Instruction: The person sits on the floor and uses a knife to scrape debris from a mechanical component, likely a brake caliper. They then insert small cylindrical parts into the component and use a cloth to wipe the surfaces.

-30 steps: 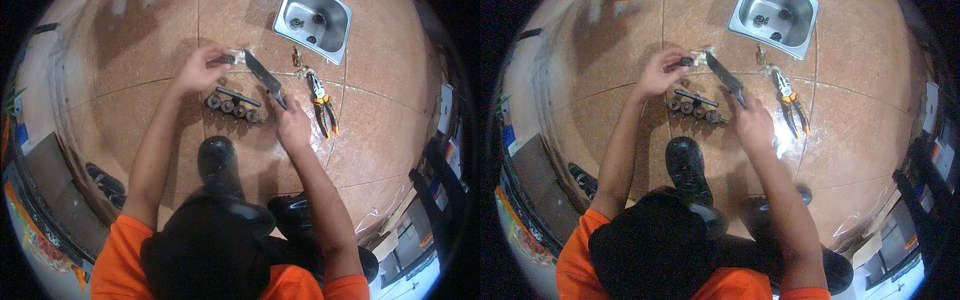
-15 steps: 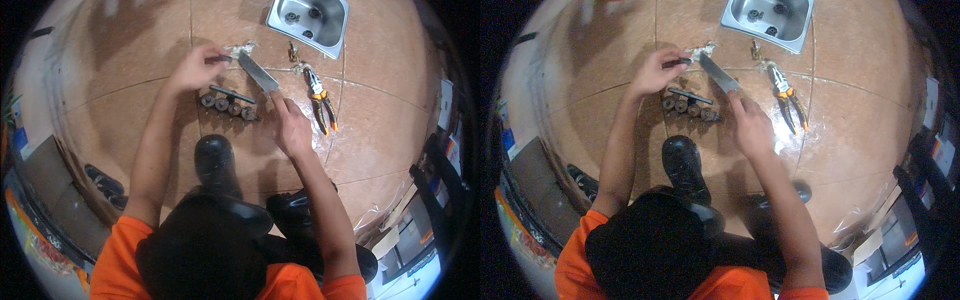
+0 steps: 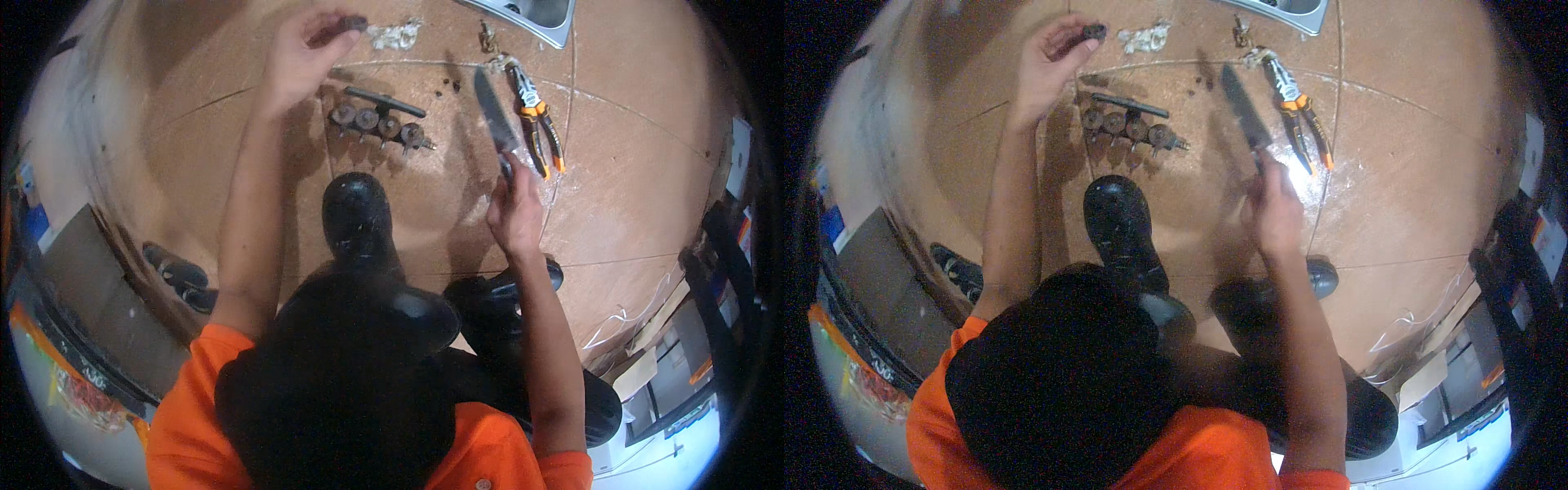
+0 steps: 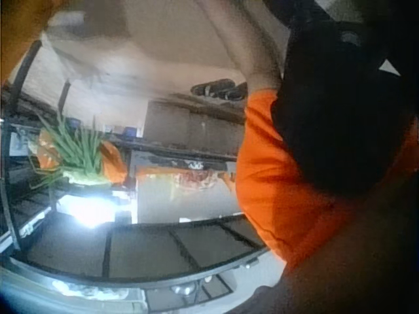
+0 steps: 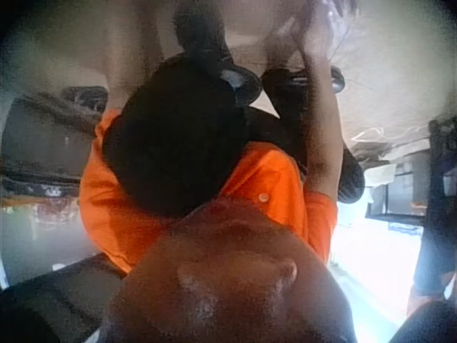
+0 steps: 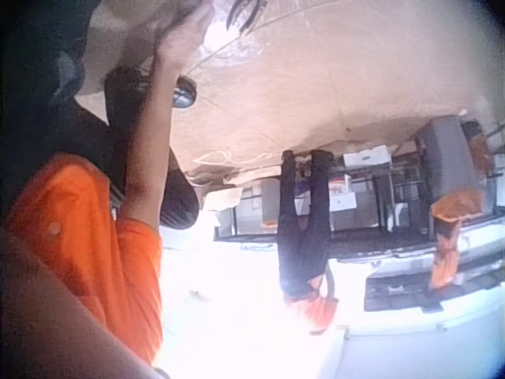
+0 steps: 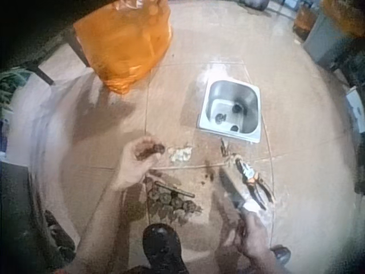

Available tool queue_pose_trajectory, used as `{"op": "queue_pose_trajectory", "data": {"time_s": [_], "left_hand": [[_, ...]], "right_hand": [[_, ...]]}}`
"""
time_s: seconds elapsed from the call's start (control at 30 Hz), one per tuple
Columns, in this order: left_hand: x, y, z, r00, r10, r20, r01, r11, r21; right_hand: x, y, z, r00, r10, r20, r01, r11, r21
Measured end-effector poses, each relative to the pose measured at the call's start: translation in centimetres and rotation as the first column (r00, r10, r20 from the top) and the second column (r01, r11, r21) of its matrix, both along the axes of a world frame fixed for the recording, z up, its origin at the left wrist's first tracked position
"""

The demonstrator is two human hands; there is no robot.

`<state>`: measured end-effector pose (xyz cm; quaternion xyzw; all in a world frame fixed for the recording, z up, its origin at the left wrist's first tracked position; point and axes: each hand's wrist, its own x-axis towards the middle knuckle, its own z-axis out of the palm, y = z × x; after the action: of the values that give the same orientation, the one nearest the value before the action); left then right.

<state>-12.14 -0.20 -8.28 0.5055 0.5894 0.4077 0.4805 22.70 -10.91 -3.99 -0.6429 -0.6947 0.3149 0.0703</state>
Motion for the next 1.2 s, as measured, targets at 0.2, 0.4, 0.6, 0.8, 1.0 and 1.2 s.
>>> {"op": "queue_pose_trajectory", "data": {"time_s": [0.2,0.4,0.6,0.8,1.0,1.2], "left_hand": [[2.2,-3.0,5.9,0.994,-0.006,0.110,-0.004,0.996,0.088],[2.8,-7.3,6.2,0.956,0.030,0.290,-0.028,1.000,-0.011],[5.6,-9.6,7.2,0.940,-0.007,0.342,-0.001,1.000,0.024],[7.1,-8.8,7.8,0.950,-0.149,0.275,0.104,0.980,0.171],[7.0,-8.3,8.2,0.956,-0.260,-0.139,0.290,0.911,0.294],[2.0,-6.4,4.7,0.858,-0.311,-0.409,0.365,0.929,0.059]], "right_hand": [[0.8,-0.8,-1.3,0.989,-0.115,0.092,0.123,0.989,-0.083],[0.8,-2.3,-1.9,0.982,-0.091,0.163,0.049,0.969,0.241],[-5.8,0.3,3.1,0.502,-0.538,-0.677,0.302,0.842,-0.446],[-9.4,2.9,7.0,0.032,-0.674,-0.738,0.016,0.738,-0.674],[-8.4,2.1,5.2,0.168,-0.654,-0.738,0.115,0.756,-0.644],[-4.9,0.8,1.3,0.600,-0.570,-0.561,0.389,0.821,-0.418]]}}
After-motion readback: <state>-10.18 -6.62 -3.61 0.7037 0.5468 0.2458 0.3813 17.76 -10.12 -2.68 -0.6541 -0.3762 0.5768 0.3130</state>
